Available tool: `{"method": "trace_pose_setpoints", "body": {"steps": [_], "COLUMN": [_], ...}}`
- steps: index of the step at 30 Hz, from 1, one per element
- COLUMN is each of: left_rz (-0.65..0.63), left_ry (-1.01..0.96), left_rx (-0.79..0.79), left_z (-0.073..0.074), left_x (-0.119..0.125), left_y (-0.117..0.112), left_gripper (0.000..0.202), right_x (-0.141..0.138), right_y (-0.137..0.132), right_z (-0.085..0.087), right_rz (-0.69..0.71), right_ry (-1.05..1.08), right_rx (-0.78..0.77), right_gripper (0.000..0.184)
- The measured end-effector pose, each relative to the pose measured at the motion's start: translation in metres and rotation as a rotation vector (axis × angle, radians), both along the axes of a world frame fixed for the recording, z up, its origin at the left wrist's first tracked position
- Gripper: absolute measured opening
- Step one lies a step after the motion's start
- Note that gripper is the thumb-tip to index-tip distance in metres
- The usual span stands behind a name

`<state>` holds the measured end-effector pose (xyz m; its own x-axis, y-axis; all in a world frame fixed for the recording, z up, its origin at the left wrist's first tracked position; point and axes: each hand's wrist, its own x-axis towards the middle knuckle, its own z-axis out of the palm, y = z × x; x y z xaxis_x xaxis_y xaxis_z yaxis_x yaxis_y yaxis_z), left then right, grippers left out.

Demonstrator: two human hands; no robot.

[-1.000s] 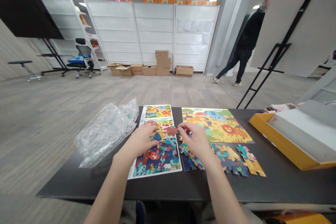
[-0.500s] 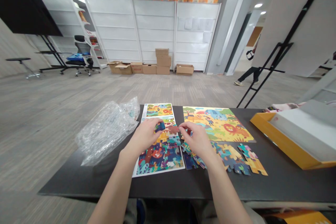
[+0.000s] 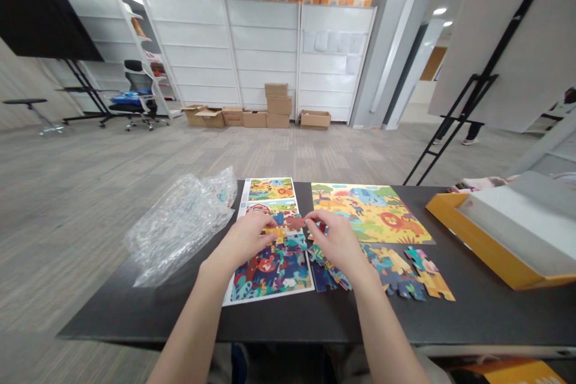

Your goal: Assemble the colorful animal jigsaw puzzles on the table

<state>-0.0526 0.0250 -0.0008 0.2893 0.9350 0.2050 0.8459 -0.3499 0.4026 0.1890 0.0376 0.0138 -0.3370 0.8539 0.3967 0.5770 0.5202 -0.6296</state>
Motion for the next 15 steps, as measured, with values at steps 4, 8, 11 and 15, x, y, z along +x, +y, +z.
{"method": "trace_pose_setpoints", "body": {"steps": [4,8,11,15], "left_rz": [0.020,0.053,0.066,0.165], "left_ry": [0.037,0.086,0.122,0.219], "left_rx": [-0.043,-0.052,-0.035,0.028], "left_z": [0.004,0.007,0.010,0.016], "left_x": [-0.003,0.000,0.003,0.003], "left_y": [-0.010,-0.015,-0.017,-0.018], "left_gripper": [0.022,0.018,0.020,0.033], "right_x": [0.002,0.003,0.004,0.007], "right_y": [0.000,-0.001,-0.002,-0.002], "right_z": [0.000,0.001,0.004,0.007], "right_rz": [-0.001,0.003,-0.001,-0.005], "right_ry": [0.012,0.003,-0.011,-0.012], "right_rx": [0.005,0.010,0.012,0.027], "right_gripper": [0.018,0.017,0.018,0.017]}}
